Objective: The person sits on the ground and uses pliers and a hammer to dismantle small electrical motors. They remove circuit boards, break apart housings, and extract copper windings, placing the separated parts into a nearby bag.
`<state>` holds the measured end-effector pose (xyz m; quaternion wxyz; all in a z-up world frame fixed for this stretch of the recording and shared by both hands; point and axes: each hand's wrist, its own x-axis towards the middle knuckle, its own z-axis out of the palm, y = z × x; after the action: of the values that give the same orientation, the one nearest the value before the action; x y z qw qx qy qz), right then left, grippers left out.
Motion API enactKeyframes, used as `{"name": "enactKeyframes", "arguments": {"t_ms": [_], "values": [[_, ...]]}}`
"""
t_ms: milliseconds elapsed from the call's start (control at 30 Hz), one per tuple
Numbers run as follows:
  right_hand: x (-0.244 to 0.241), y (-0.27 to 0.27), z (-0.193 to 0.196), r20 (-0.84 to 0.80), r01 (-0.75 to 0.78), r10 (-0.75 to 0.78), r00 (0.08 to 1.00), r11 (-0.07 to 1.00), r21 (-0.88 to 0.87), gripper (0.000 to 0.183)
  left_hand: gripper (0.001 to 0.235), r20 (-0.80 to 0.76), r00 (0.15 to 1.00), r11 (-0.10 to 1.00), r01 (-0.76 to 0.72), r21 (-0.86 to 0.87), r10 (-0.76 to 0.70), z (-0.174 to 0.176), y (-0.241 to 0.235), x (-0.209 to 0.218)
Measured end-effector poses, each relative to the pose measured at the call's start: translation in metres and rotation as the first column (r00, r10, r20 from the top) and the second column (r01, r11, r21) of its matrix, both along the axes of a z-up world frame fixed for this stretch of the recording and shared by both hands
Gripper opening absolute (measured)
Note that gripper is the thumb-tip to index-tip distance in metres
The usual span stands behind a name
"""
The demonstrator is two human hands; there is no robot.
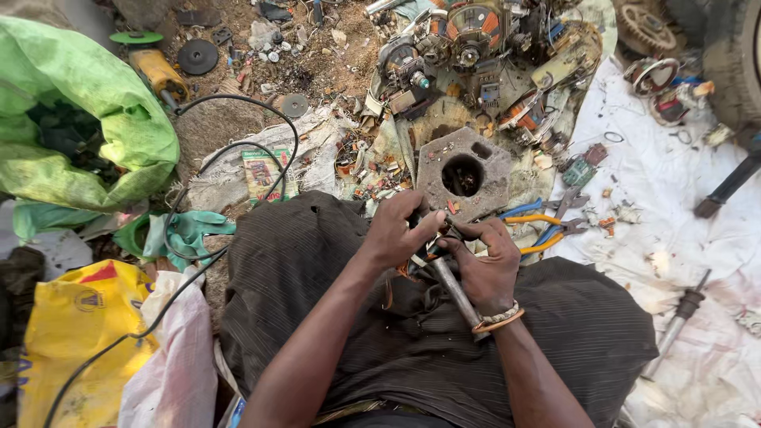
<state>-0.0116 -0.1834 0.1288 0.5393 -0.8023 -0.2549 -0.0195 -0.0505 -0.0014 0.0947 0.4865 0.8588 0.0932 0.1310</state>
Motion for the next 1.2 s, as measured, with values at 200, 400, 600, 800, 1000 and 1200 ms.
{"name": "enactKeyframes", "arguments": {"t_ms": [200,400,600,800,1000,1200], "values": [[0.005,-0.001,0.003,0.104,0.033,-0.035,0.994,0.999,0.016,0.027,0.040,0.119,0.985,0.986,-0.111,-0.128,0.126,-0.014,-0.005,0.024],[0.001,0.002,0.005,0.069,0.082,-0.079,0.994,0.996,-0.031,0.026,0.037,-0.040,0.987,0.878,-0.156,-0.453,0.155,-0.020,-0.002,0.036],[0.019,-0.011,-0.005,-0.053,0.096,-0.096,0.994,0.995,-0.001,0.030,0.031,-0.183,0.963,0.881,0.094,-0.465,-0.199,0.013,-0.004,0.030],[0.032,-0.014,-0.027,-0.348,0.021,0.078,0.934,0.962,0.273,0.065,0.035,-0.032,0.996,0.993,0.080,0.083,-0.078,0.035,-0.018,0.006],[0.030,-0.003,-0.040,-0.724,0.265,0.294,0.623,0.792,0.550,0.079,0.025,0.320,0.931,0.856,-0.015,0.516,-0.177,0.029,-0.038,-0.016],[0.029,-0.008,-0.025,-0.597,0.076,0.406,0.693,0.782,0.619,0.084,0.034,0.178,0.961,0.786,0.059,0.615,-0.211,0.034,-0.040,-0.022]]}}
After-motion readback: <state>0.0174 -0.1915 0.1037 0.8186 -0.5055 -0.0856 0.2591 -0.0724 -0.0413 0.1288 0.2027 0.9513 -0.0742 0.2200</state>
